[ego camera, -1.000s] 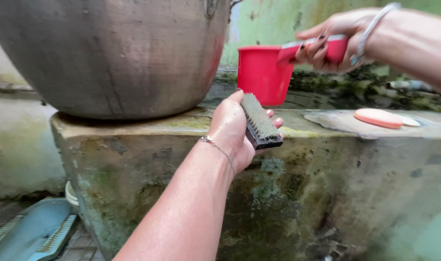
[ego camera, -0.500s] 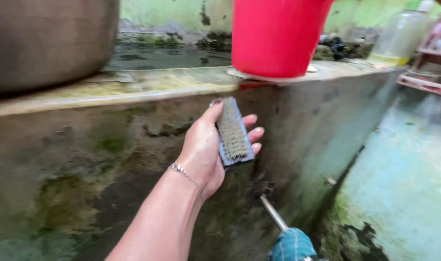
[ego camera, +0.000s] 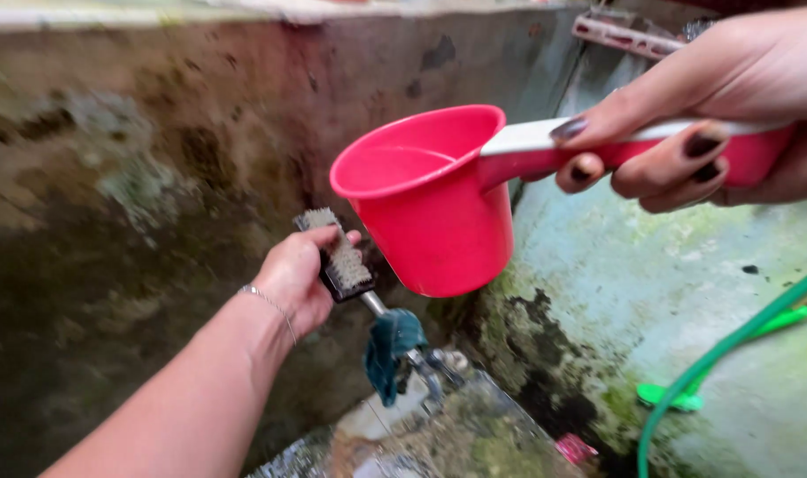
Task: Clean the walls and fixtures in a bathroom area using a brush and water.
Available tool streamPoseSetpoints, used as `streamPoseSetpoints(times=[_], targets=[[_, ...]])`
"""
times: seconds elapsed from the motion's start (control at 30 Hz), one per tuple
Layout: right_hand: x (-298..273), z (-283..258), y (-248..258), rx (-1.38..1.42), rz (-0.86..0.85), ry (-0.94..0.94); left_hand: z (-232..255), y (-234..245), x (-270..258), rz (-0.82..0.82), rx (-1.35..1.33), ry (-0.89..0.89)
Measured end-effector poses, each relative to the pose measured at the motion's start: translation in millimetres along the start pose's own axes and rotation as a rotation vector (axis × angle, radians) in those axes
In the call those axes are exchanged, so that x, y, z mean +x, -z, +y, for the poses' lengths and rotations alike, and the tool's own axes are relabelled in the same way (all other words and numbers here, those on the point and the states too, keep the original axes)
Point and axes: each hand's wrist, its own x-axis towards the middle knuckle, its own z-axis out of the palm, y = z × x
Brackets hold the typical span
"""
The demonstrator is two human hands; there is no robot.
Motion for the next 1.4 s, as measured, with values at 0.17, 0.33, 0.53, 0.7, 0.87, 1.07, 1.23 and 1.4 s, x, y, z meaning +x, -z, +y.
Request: streamPoseSetpoints(times=[0.17,0.33,0.53,0.7,0.87,1.07,1.23,1.4], targets=[[33,-4,-127,-0.054,-0.053,-0.038,-38,-13,3,0.007,-0.006,0.020],[25,6,-144,-0.417,0.375,-0.129,-70,4,36,0.048,-0.072,0.014],[20,21,-119,-0.280,0.364,-0.157,-76,-37,5,0.152,-0.093,0.179],[48,23,-91,-0.319,0.310,-0.126,-79,-36,31,0.198,-0.129,0.147],[69,5,-103,-0.145,0.214,-0.073,-67,17,62,0.242,-0.143,0.100],[147,-13,-91,-0.006,0.180,-0.161,-63,68,71,0.703,0.117,0.053],[192,-33,-140,-0.104,0.217,-0.260,-68,112,118,0.559,0.005,0.142],[212,-25,-143,-0.067,0.273,-0.314,-72,121,157,0.480,0.074,0.229]])
